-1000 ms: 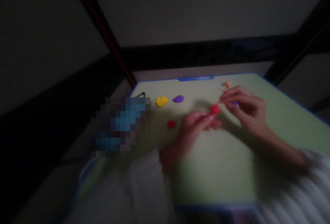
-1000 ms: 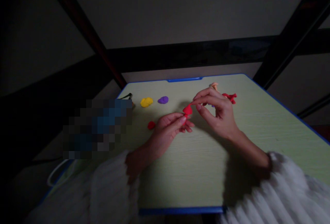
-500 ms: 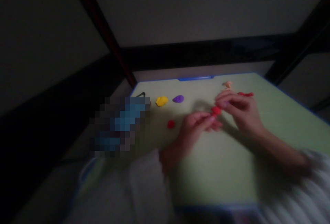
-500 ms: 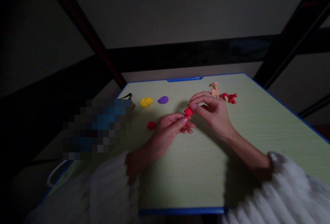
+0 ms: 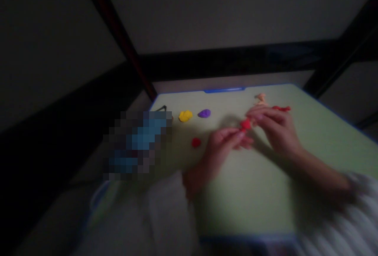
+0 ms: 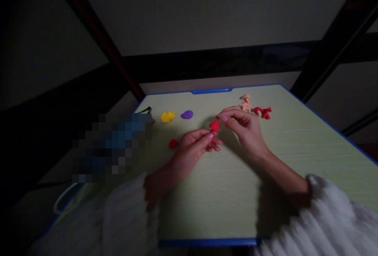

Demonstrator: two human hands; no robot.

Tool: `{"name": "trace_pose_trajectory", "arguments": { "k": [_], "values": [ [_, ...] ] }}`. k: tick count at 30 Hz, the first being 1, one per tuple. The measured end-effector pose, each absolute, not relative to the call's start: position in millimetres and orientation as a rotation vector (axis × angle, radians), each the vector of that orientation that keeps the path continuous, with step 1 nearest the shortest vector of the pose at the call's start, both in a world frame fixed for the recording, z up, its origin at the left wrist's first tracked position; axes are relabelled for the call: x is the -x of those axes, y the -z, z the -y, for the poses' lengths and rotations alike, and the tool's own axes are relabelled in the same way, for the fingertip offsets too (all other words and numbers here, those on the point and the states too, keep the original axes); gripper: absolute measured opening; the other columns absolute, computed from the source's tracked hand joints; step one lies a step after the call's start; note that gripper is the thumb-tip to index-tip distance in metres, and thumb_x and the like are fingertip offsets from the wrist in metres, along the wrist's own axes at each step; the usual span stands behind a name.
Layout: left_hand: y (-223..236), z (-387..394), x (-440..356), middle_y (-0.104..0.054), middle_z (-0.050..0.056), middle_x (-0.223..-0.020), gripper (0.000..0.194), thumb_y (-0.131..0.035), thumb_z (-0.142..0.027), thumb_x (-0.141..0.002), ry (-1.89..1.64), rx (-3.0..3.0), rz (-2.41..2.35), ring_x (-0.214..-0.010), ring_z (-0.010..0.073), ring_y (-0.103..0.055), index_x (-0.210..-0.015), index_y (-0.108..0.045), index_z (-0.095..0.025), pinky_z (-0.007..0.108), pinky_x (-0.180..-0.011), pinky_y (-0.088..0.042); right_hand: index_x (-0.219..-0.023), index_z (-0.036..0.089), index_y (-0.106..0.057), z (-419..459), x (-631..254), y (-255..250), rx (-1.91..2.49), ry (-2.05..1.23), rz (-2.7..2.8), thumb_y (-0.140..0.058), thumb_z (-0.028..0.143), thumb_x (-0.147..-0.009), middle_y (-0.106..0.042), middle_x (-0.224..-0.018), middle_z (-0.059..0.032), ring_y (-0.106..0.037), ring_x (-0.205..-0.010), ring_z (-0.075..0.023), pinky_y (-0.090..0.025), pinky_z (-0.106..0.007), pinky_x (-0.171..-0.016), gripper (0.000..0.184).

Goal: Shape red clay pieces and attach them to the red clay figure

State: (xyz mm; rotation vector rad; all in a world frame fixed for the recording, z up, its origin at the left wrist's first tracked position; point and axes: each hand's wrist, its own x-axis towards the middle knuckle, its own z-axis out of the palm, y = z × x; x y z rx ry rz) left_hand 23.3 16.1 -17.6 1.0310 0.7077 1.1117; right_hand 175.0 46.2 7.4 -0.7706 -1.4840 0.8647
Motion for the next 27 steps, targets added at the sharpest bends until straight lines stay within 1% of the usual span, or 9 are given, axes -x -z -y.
{"name": "trace_pose_trajectory", "arguments": {
  "k": [3, 11, 15, 20, 24, 27],
  "values": [
    [18.9, -16.0, -22.5, -0.069, 0.004, -0.081, 0.020, -0.059, -0.030, -0.077, -1.132, -1.017, -0.691, -0.065, 0.0097, -0.060, -0.090, -0.065, -0.016, 0.025, -0.069, -0.042, -0.073, 0.023, -0.071, -47.2, -174.7, -5.7, 0.774, -0.979, 1.481, -0.063, 0.027, -0.075, -0.064, -0.079, -0.0017, -0.057, -0.072, -0.0143, -0.044, -0.030, -0.070, 0.009],
    [19.7, -15.6, -23.6, -0.070, 0.006, -0.085, 0.023, -0.058, -0.032, -0.078, -1.119, -1.023, -0.694, -0.067, 0.0107, -0.062, -0.094, -0.065, -0.017, 0.026, -0.069, -0.042, -0.073, 0.024, -0.071, -43.9, -169.7, -4.8, 0.782, -1.037, 1.474, -0.065, 0.022, -0.074, -0.064, -0.077, -0.0004, -0.058, -0.074, -0.0131, -0.044, -0.027, -0.071, 0.006],
    [19.7, -15.0, -22.1, -0.070, 0.007, -0.085, 0.025, -0.057, -0.034, -0.078, -1.089, -1.046, -0.729, -0.068, 0.0112, -0.062, -0.093, -0.066, -0.016, 0.025, -0.068, -0.042, -0.071, 0.023, -0.070, -45.6, -171.0, -4.1, 0.796, -1.039, 1.391, -0.067, 0.023, -0.072, -0.064, -0.077, 0.0000, -0.057, -0.073, -0.0122, -0.043, -0.026, -0.069, 0.004],
    [20.3, -14.9, -22.5, -0.070, 0.008, -0.085, 0.025, -0.059, -0.034, -0.077, -1.082, -1.062, -0.752, -0.067, 0.0114, -0.061, -0.091, -0.066, -0.015, 0.026, -0.068, -0.042, -0.071, 0.023, -0.070, -44.7, -170.0, -4.6, 0.814, -1.002, 1.383, -0.067, 0.025, -0.072, -0.066, -0.075, 0.0001, -0.057, -0.072, -0.0124, -0.043, -0.026, -0.068, 0.004],
    [19.2, -14.7, -23.6, -0.070, 0.006, -0.083, 0.022, -0.059, -0.032, -0.077, -1.093, -1.053, -0.748, -0.067, 0.0106, -0.061, -0.089, -0.066, -0.015, 0.025, -0.068, -0.042, -0.072, 0.024, -0.071, -43.5, -168.2, -4.9, 0.836, -1.071, 1.340, -0.068, 0.028, -0.071, -0.067, -0.075, 0.0001, -0.056, -0.070, -0.0125, -0.042, -0.025, -0.063, 0.005],
    [18.4, -14.7, -23.8, -0.069, 0.006, -0.080, 0.020, -0.060, -0.031, -0.077, -1.105, -1.043, -0.751, -0.066, 0.0101, -0.060, -0.087, -0.066, -0.014, 0.024, -0.067, -0.041, -0.074, 0.025, -0.071, -44.2, -169.0, -4.0, 0.840, -1.168, 1.217, -0.065, 0.029, -0.072, -0.067, -0.077, -0.0001, -0.056, -0.071, -0.0126, -0.042, -0.024, -0.061, 0.008]
  ]
}}
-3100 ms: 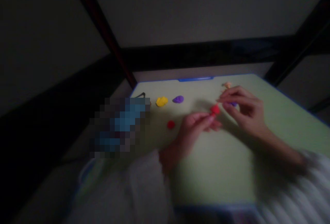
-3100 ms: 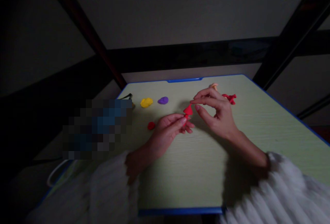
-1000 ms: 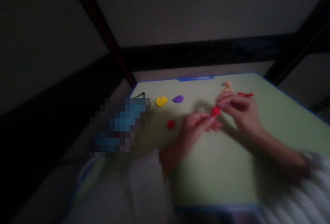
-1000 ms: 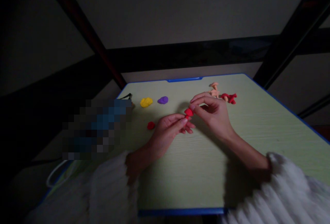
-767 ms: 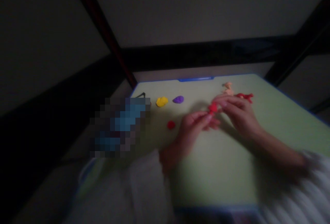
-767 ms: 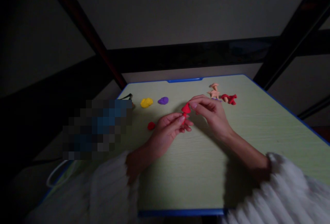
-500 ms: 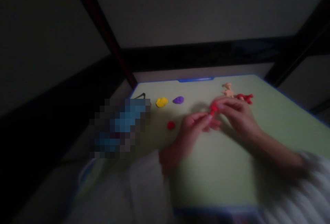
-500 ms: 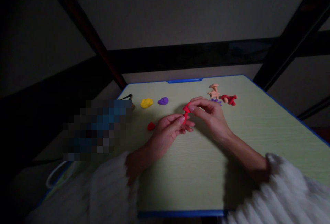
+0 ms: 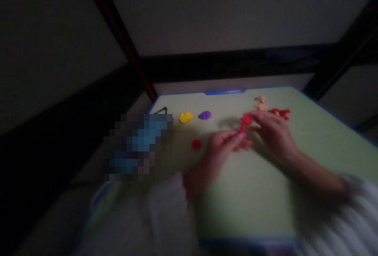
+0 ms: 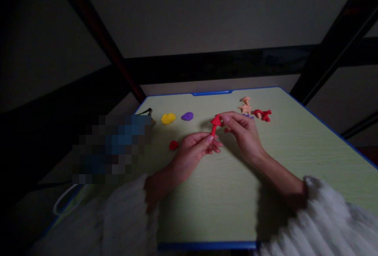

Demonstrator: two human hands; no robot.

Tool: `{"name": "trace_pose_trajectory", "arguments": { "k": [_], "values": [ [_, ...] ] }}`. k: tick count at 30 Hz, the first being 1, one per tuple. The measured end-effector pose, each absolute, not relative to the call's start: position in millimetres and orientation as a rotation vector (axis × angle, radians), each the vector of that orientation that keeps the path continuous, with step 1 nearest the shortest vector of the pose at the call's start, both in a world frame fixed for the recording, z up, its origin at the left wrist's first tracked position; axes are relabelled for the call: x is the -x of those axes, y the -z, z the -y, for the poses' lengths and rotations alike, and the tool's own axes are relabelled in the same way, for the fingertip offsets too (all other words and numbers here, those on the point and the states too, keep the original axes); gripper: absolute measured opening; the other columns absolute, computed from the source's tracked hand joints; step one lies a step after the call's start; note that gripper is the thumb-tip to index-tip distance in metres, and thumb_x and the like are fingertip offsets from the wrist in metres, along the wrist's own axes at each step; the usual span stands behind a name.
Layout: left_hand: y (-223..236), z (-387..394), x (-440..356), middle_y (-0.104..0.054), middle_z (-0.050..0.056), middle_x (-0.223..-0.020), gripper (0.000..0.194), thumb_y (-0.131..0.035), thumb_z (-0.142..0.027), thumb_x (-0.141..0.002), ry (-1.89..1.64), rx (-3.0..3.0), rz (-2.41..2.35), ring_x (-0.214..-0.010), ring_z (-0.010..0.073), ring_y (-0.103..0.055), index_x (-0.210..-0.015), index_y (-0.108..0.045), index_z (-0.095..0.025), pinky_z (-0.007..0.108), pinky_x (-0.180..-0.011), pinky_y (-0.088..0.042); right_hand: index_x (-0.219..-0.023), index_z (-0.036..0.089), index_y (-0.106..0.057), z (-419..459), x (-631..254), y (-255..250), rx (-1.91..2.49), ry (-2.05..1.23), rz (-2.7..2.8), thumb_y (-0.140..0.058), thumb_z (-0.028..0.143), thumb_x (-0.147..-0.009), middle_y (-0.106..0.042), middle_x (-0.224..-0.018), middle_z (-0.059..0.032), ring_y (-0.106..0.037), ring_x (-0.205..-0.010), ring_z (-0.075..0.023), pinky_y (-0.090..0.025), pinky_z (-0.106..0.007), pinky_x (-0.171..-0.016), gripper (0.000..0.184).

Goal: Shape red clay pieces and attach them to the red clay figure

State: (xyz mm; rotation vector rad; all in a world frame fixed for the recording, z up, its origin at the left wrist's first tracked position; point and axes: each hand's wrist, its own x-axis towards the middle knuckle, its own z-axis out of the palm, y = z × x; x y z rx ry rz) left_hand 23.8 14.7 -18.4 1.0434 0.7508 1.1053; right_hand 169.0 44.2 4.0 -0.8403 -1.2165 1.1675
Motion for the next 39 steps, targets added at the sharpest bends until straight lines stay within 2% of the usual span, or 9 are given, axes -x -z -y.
{"name": "trace_pose_trajectory", "arguments": {
  "k": [5, 10, 15, 21, 28, 33, 39],
  "values": [
    [17.5, -16.7, -23.5, -0.068, 0.005, -0.075, 0.020, -0.060, -0.031, -0.076, -1.157, -1.015, -0.773, -0.065, 0.0102, -0.059, -0.085, -0.066, -0.014, 0.024, -0.066, -0.041, -0.073, 0.024, -0.071, -44.9, -168.7, 5.1, 0.826, -1.316, 1.146, -0.065, 0.021, -0.065, -0.067, -0.077, -0.0001, -0.056, -0.068, -0.0132, -0.044, -0.026, -0.061, 0.010],
    [16.2, -18.4, -22.8, -0.068, 0.005, -0.074, 0.018, -0.060, -0.029, -0.075, -1.182, -1.007, -0.741, -0.062, 0.0094, -0.058, -0.083, -0.065, -0.013, 0.024, -0.066, -0.042, -0.077, 0.020, -0.069, -37.6, -159.2, 12.5, 0.777, -1.505, 1.216, -0.068, 0.021, -0.068, -0.062, -0.067, 0.0013, -0.054, -0.059, -0.0102, -0.042, -0.025, -0.056, 0.008],
    [15.8, -18.3, -23.4, -0.067, 0.005, -0.072, 0.016, -0.060, -0.027, -0.074, -1.170, -0.992, -0.809, -0.062, 0.0105, -0.058, -0.080, -0.065, -0.013, 0.024, -0.065, -0.041, -0.072, 0.019, -0.068, -32.8, -153.1, 10.0, 0.839, -1.444, 1.168, -0.074, 0.025, -0.064, -0.062, -0.060, 0.0024, -0.052, -0.051, -0.0091, -0.042, -0.025, -0.052, 0.011],
    [15.1, -18.2, -23.9, -0.067, 0.005, -0.071, 0.017, -0.059, -0.028, -0.075, -1.151, -0.995, -0.840, -0.064, 0.0113, -0.058, -0.081, -0.064, -0.013, 0.025, -0.065, -0.041, -0.067, 0.018, -0.067, -35.0, -152.7, 7.6, 0.907, -1.389, 1.203, -0.074, 0.030, -0.063, -0.061, -0.058, 0.0020, -0.052, -0.051, -0.0095, -0.042, -0.025, -0.050, 0.015],
    [19.7, -18.9, -19.9, -0.067, 0.006, -0.074, 0.021, -0.060, -0.031, -0.075, -1.148, -0.982, -0.885, -0.066, 0.0116, -0.059, -0.084, -0.063, -0.013, 0.026, -0.068, -0.042, -0.065, 0.016, -0.068, -51.6, -179.2, -3.9, 1.050, -1.202, 1.327, -0.075, 0.030, -0.062, -0.063, -0.064, 0.0007, -0.054, -0.058, -0.0091, -0.042, -0.024, -0.058, 0.015],
    [16.8, -18.9, -18.6, -0.066, 0.005, -0.072, 0.018, -0.061, -0.029, -0.074, -1.119, -0.976, -0.886, -0.066, 0.0120, -0.059, -0.081, -0.063, -0.013, 0.026, -0.068, -0.042, -0.071, 0.014, -0.069, -55.8, -225.6, -2.1, 1.199, -1.119, 1.391, -0.073, 0.032, -0.064, -0.061, -0.058, 0.0003, -0.049, -0.049, -0.0095, -0.036, -0.024, -0.046, 0.020],
    [18.2, -17.1, -15.7, -0.067, 0.007, -0.077, 0.019, -0.061, -0.029, -0.073, -1.097, -1.037, -0.898, -0.072, 0.0141, -0.060, -0.084, -0.063, -0.013, 0.029, -0.075, -0.043, -0.079, 0.015, -0.069, -56.6, -278.4, 8.4, 1.584, -0.674, 1.626, -0.066, 0.044, -0.068, -0.065, -0.064, -0.0050, -0.052, -0.050, -0.0136, -0.035, -0.025, -0.044, 0.031]
  ]
}}
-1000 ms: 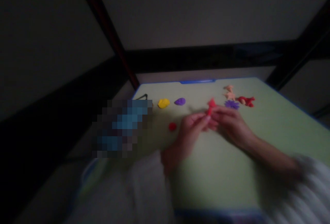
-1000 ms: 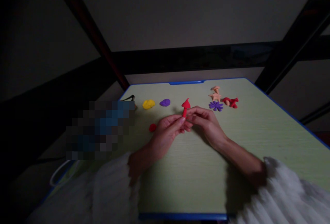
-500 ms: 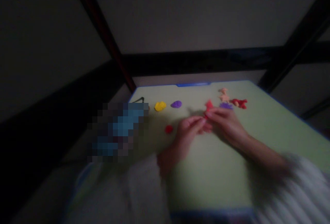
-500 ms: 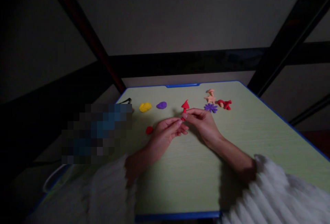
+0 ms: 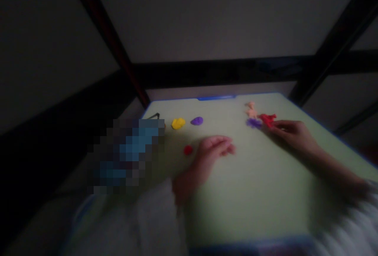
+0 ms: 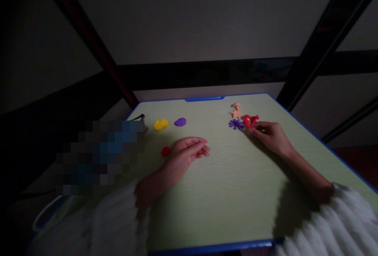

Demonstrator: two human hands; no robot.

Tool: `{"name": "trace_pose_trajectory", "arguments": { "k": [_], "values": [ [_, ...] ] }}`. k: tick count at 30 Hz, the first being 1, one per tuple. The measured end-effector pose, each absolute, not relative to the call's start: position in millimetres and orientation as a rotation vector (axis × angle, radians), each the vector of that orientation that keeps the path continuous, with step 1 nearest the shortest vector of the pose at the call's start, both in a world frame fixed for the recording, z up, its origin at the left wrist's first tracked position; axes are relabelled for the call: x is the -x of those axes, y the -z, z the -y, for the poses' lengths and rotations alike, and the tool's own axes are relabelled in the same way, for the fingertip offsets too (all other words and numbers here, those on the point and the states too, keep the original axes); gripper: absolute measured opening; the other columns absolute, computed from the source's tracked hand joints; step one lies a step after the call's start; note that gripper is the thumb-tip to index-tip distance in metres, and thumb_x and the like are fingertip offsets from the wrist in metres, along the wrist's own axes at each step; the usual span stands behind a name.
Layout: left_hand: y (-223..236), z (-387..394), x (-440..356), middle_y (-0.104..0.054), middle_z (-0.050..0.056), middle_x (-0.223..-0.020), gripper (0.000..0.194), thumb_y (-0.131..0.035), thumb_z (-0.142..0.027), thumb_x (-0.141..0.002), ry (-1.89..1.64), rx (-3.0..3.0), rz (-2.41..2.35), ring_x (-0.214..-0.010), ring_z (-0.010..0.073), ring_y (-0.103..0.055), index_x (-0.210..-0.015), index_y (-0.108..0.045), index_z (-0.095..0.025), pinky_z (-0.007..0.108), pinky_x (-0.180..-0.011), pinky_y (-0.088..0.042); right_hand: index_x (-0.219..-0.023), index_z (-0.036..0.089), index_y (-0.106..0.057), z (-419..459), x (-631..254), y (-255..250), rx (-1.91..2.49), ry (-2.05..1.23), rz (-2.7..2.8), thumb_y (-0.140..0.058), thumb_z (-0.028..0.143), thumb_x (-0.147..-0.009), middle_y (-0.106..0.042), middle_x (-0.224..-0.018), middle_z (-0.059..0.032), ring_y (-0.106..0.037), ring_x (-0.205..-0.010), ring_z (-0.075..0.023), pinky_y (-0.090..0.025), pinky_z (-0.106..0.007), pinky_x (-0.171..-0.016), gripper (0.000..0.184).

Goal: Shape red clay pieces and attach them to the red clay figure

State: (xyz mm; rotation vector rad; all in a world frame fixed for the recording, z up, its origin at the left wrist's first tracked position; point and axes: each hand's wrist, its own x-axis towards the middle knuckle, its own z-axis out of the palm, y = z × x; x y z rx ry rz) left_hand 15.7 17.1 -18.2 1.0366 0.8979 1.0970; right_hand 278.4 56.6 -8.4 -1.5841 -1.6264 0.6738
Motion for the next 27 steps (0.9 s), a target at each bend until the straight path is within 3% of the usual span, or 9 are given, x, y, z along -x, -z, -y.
{"name": "trace_pose_trajectory", "arguments": {
  "k": [9, 14, 27],
  "values": [
    [21.0, -19.6, -13.3, -0.068, 0.006, -0.077, 0.019, -0.063, -0.028, -0.072, -1.062, -1.072, -0.891, -0.074, 0.0148, -0.061, -0.084, -0.064, -0.013, 0.031, -0.077, -0.043, -0.070, 0.016, -0.068, -61.4, -296.3, 3.4, 1.675, -0.516, 1.779, -0.062, 0.055, -0.064, -0.068, -0.067, -0.0084, -0.059, -0.056, -0.0186, -0.040, -0.028, -0.049, 0.041],
    [21.1, -20.6, -14.0, -0.067, 0.005, -0.073, 0.017, -0.063, -0.026, -0.071, -1.059, -1.058, -0.880, -0.071, 0.0139, -0.061, -0.083, -0.064, -0.014, 0.030, -0.075, -0.043, -0.067, 0.018, -0.070, -64.9, -308.9, 4.7, 1.682, -0.411, 1.855, -0.061, 0.052, -0.065, -0.071, -0.071, -0.0096, -0.061, -0.059, -0.0215, -0.043, -0.031, -0.054, 0.035],
    [22.4, -21.4, -13.0, -0.067, 0.005, -0.074, 0.015, -0.062, -0.025, -0.072, -1.027, -1.082, -0.859, -0.071, 0.0136, -0.061, -0.083, -0.064, -0.014, 0.029, -0.074, -0.043, -0.066, 0.018, -0.071, -67.5, -316.6, 10.2, 1.751, -0.314, 1.856, -0.062, 0.040, -0.065, -0.071, -0.068, -0.0102, -0.061, -0.056, -0.0218, -0.042, -0.031, -0.049, 0.024]
  ]
}}
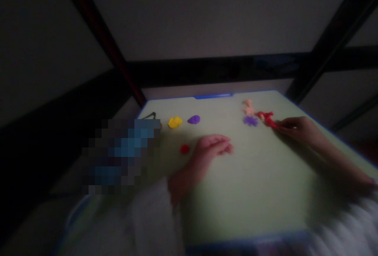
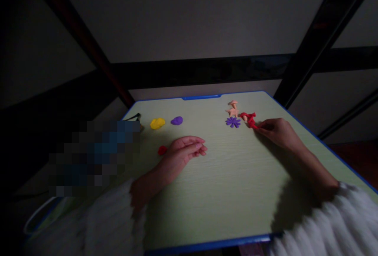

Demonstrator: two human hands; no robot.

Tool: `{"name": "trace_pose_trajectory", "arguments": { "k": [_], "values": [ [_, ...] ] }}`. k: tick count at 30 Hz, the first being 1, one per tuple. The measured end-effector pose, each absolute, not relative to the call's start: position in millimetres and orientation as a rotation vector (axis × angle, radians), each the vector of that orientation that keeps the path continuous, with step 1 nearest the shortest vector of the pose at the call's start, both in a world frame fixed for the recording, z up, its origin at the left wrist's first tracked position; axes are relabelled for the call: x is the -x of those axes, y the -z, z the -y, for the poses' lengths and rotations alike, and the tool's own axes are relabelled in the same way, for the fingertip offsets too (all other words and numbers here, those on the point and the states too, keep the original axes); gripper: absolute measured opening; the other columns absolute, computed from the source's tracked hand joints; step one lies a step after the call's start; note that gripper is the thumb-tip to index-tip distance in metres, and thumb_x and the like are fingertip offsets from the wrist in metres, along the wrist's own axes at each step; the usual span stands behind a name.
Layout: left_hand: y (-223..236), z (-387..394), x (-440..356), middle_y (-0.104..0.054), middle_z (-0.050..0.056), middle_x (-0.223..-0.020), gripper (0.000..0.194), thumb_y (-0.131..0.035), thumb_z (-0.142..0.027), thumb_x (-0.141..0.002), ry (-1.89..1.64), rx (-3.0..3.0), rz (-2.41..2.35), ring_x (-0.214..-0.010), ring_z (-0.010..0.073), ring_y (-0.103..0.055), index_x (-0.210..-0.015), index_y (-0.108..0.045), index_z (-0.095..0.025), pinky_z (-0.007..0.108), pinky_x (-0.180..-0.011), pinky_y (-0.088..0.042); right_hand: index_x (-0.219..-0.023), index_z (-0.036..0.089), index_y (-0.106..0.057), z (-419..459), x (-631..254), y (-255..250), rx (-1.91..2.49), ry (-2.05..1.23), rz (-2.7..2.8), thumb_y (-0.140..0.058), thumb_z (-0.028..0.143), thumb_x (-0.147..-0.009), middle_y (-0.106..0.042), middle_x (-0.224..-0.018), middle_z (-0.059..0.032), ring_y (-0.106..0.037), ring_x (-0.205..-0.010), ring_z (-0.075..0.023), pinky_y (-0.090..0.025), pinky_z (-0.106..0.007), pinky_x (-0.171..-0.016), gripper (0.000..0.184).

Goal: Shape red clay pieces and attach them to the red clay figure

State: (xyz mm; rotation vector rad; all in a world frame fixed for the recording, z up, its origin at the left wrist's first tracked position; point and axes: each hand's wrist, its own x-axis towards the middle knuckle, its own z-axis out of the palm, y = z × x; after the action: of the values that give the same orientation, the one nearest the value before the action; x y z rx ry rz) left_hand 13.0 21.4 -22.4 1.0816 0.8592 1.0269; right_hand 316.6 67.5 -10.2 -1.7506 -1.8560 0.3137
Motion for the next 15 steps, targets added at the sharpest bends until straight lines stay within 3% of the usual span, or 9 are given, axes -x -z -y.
{"name": "trace_pose_trajectory", "arguments": {
  "k": [15],
  "values": [
    [21.6, -21.0, -12.6, -0.066, 0.004, -0.073, 0.015, -0.062, -0.025, -0.072, -1.019, -1.087, -0.844, -0.071, 0.0133, -0.060, -0.082, -0.063, -0.014, 0.028, -0.074, -0.043, -0.069, 0.017, -0.071, -68.6, -317.4, 10.9, 1.789, -0.287, 1.899, -0.061, 0.042, -0.065, -0.071, -0.070, -0.0093, -0.062, -0.060, -0.0232, -0.042, -0.032, -0.052, 0.027]
  ]
}}
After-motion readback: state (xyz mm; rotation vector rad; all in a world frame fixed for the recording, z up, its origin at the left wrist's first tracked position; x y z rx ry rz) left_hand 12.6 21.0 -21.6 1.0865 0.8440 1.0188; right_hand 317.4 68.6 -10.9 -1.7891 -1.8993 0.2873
